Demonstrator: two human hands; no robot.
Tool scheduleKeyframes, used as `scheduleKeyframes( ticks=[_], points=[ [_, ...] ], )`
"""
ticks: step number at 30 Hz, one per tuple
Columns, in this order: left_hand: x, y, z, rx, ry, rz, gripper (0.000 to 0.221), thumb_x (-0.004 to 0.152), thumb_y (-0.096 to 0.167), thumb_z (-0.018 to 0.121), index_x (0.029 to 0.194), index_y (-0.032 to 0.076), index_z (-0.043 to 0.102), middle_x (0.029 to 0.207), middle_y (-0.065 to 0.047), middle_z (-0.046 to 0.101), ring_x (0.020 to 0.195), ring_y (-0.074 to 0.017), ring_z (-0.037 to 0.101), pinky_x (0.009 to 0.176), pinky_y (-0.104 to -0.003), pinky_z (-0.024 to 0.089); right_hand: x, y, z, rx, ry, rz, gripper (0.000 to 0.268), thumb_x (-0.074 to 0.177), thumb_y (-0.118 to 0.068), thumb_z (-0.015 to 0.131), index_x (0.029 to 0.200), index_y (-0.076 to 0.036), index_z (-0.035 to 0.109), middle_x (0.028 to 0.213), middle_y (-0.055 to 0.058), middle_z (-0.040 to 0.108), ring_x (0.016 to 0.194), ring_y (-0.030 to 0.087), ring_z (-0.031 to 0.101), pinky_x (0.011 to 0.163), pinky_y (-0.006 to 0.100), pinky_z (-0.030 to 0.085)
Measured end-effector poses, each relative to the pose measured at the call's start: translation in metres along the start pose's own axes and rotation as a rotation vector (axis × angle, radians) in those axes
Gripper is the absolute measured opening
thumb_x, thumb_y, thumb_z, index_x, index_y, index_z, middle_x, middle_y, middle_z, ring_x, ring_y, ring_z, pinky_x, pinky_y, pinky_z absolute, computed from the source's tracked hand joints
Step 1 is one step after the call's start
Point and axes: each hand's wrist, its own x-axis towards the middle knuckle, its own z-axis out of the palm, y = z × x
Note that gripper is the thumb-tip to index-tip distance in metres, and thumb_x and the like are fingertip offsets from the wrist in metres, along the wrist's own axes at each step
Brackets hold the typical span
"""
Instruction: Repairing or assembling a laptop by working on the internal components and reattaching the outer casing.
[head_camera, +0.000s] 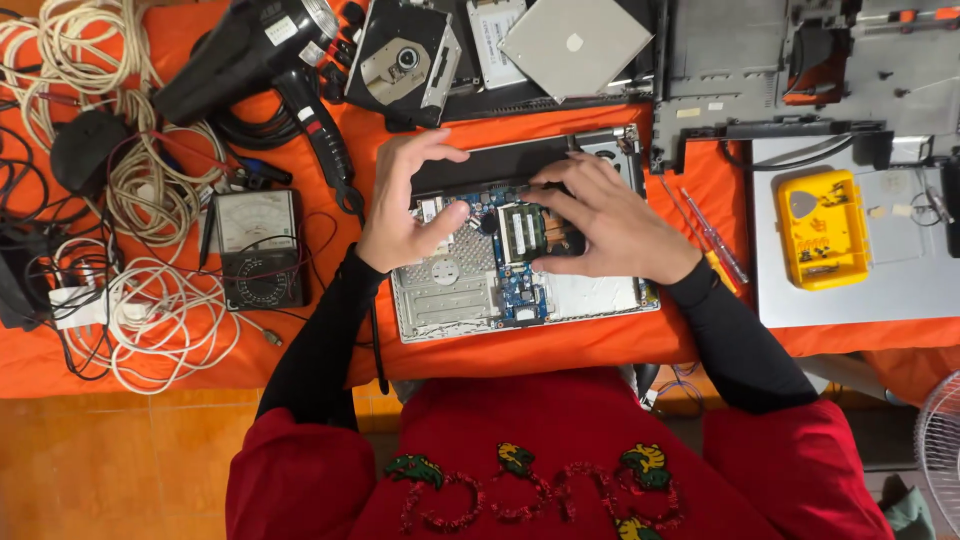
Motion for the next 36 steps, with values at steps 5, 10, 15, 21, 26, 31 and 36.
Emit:
scheduleKeyframes(
  ticks=[5, 10, 15, 21, 26, 31, 36],
  points=[
    [0.0008, -0.0016, 0.0026, 0.086, 0.016, 0.021, 0.061, 0.096, 0.025, 0.073, 0.146, 0.003, 0.046, 0.131, -0.006, 0.067, 0.128, -0.0271, 0.053, 0.117, -0.04, 0.037, 0.0015, -0.0051, 0.0006, -0.045, 0.036, -0.032, 0.07, 0.078, -0.049, 0.081, 0.131, -0.007, 0.063, 0.136, 0.016, 0.053, 0.133, 0.036, 0.046, 0.119, 0.051, 0.031],
    [0.0006, -0.0031, 0.0065, 0.131, 0.019, 0.075, 0.058, 0.096, 0.028, 0.073, 0.142, 0.004, 0.047, 0.129, -0.005, 0.069, 0.13, -0.0277, 0.053, 0.119, -0.045, 0.031, 0.0014, -0.0068, 0.0021, -0.054, 0.044, -0.017, 0.067, 0.078, -0.048, 0.081, 0.127, -0.006, 0.063, 0.135, 0.015, 0.053, 0.134, 0.035, 0.046, 0.121, 0.053, 0.029],
    [-0.0004, -0.0039, 0.0073, 0.09, 0.025, 0.031, 0.058, 0.097, 0.03, 0.072, 0.143, 0.004, 0.047, 0.129, -0.005, 0.069, 0.127, -0.0272, 0.053, 0.117, -0.044, 0.032, 0.0002, -0.0058, 0.0047, -0.032, 0.05, -0.008, 0.065, 0.077, -0.049, 0.081, 0.123, -0.006, 0.065, 0.133, 0.013, 0.055, 0.131, 0.034, 0.047, 0.119, 0.05, 0.031],
    [0.0004, -0.0006, 0.0076, 0.084, 0.031, 0.038, 0.058, 0.096, 0.028, 0.073, 0.143, 0.005, 0.048, 0.128, -0.004, 0.069, 0.125, -0.0267, 0.053, 0.116, -0.043, 0.034, 0.0004, -0.0064, 0.0031, -0.019, 0.065, -0.028, 0.062, 0.077, -0.048, 0.082, 0.12, -0.007, 0.066, 0.13, 0.013, 0.056, 0.127, 0.032, 0.05, 0.117, 0.05, 0.033],
    [0.0011, 0.0011, 0.0069, 0.063, 0.029, 0.013, 0.058, 0.096, 0.027, 0.073, 0.143, 0.005, 0.048, 0.127, -0.004, 0.069, 0.124, -0.0265, 0.053, 0.114, -0.041, 0.037, -0.0001, -0.0069, 0.0028, -0.026, 0.065, -0.027, 0.063, 0.076, -0.047, 0.082, 0.122, -0.007, 0.065, 0.129, 0.013, 0.057, 0.127, 0.032, 0.051, 0.118, 0.05, 0.032],
    [-0.0001, -0.001, 0.0076, 0.067, 0.039, 0.027, 0.056, 0.097, 0.027, 0.072, 0.143, 0.004, 0.048, 0.126, -0.004, 0.07, 0.125, -0.0265, 0.053, 0.115, -0.042, 0.036, 0.0003, -0.0093, 0.002, -0.012, 0.034, -0.003, 0.069, 0.078, -0.049, 0.08, 0.128, -0.004, 0.062, 0.13, 0.013, 0.057, 0.127, 0.032, 0.05, 0.119, 0.049, 0.03],
    [-0.0017, -0.0055, 0.0085, 0.09, 0.071, 0.066, 0.049, 0.098, 0.026, 0.072, 0.137, 0.006, 0.051, 0.126, -0.004, 0.07, 0.126, -0.0269, 0.054, 0.116, -0.043, 0.034, -0.0009, -0.0087, 0.0049, -0.04, 0.046, -0.009, 0.067, 0.077, -0.05, 0.08, 0.127, -0.008, 0.064, 0.131, 0.013, 0.056, 0.126, 0.032, 0.05, 0.119, 0.05, 0.029]
  ],
)
